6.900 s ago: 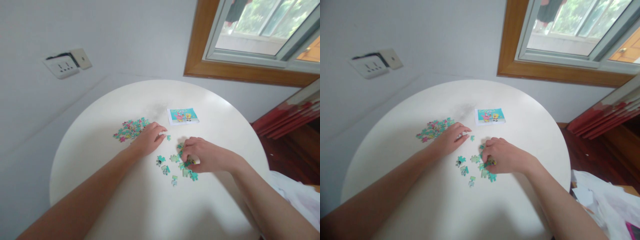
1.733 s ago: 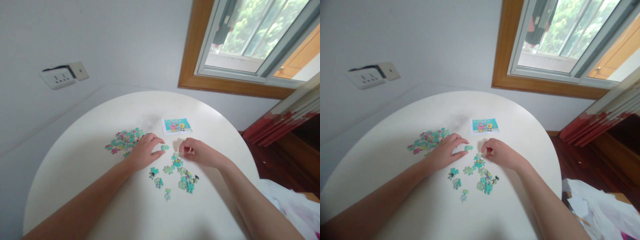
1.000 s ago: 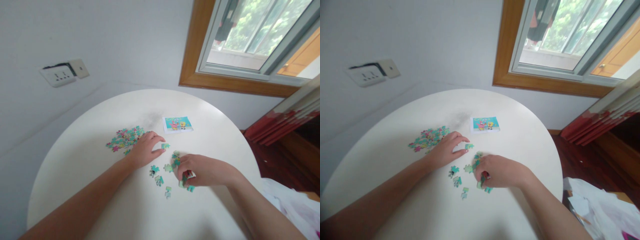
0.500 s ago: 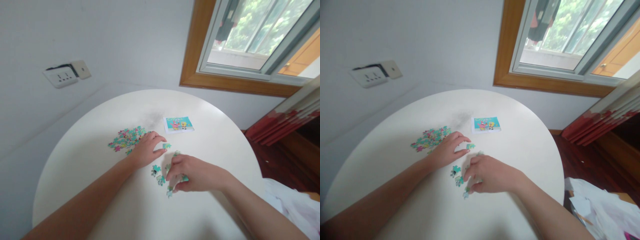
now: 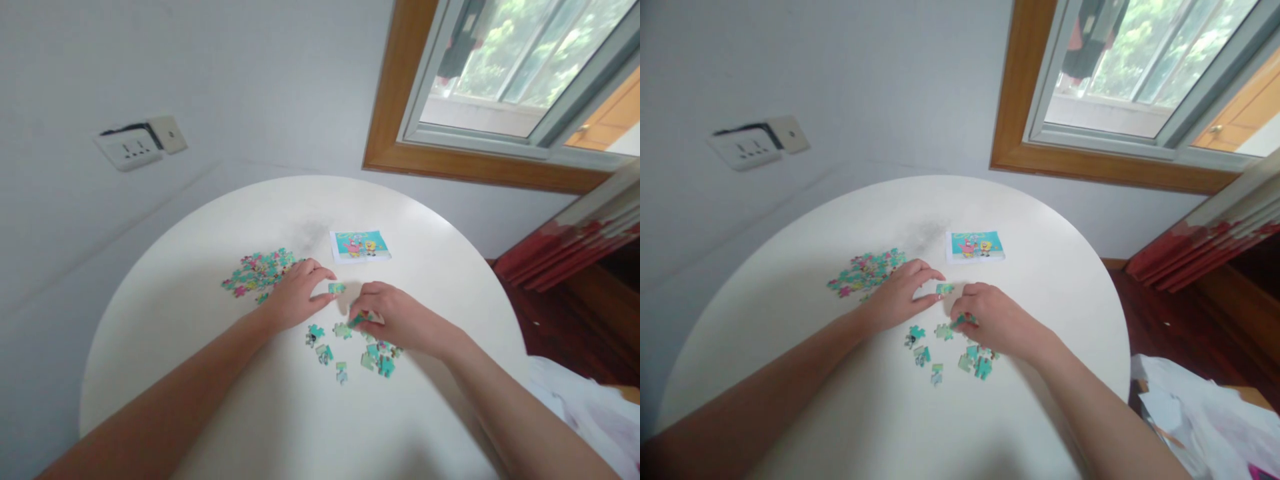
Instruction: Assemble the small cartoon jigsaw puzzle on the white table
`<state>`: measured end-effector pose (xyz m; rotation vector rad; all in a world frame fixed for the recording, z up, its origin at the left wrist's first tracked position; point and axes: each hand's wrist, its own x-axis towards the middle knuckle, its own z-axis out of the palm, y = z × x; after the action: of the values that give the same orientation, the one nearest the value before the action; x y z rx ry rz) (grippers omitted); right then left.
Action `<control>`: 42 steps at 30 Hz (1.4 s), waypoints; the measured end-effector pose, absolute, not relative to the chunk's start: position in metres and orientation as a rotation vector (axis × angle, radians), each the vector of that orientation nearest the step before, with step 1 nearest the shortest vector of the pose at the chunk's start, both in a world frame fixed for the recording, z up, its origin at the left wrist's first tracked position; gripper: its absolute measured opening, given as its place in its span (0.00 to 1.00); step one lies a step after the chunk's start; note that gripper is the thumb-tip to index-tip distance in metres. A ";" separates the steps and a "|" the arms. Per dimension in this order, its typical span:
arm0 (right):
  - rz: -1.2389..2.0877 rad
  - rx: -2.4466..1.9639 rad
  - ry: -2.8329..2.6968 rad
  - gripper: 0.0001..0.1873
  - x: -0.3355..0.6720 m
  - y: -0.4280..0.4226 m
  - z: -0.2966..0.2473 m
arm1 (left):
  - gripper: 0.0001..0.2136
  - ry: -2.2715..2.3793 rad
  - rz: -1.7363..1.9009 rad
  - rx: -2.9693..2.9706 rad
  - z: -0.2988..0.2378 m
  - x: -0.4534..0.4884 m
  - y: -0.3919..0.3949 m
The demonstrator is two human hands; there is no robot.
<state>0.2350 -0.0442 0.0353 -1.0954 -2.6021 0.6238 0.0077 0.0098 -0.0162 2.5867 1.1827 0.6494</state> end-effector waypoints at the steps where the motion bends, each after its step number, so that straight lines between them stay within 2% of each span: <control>1: 0.618 -1.085 -2.604 0.08 0.234 -0.044 0.034 | 0.13 1.184 0.651 2.587 -0.016 0.008 0.010; 15: 0.577 -0.936 -2.585 0.05 0.219 -0.048 0.022 | 0.13 1.194 0.656 2.589 -0.018 0.007 0.011; 19: 0.673 -0.883 -2.569 0.09 0.225 -0.046 0.028 | 0.13 1.197 0.645 2.582 -0.017 0.008 0.010; 24: 0.545 -1.167 -2.491 0.13 0.247 -0.037 0.037 | 0.13 1.186 0.639 2.591 -0.017 0.008 0.010; 30: 0.696 -1.203 -2.580 0.19 0.256 -0.036 0.037 | 0.13 1.181 0.646 2.585 -0.017 0.008 0.010; 42: 0.939 -1.343 -2.577 0.06 0.263 -0.035 0.044 | 0.13 1.193 0.641 2.590 -0.017 0.006 0.012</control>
<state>0.2628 -0.0353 0.0444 -1.3429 -2.5773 0.9392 0.0064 0.0116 -0.0175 2.5901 1.1927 0.6412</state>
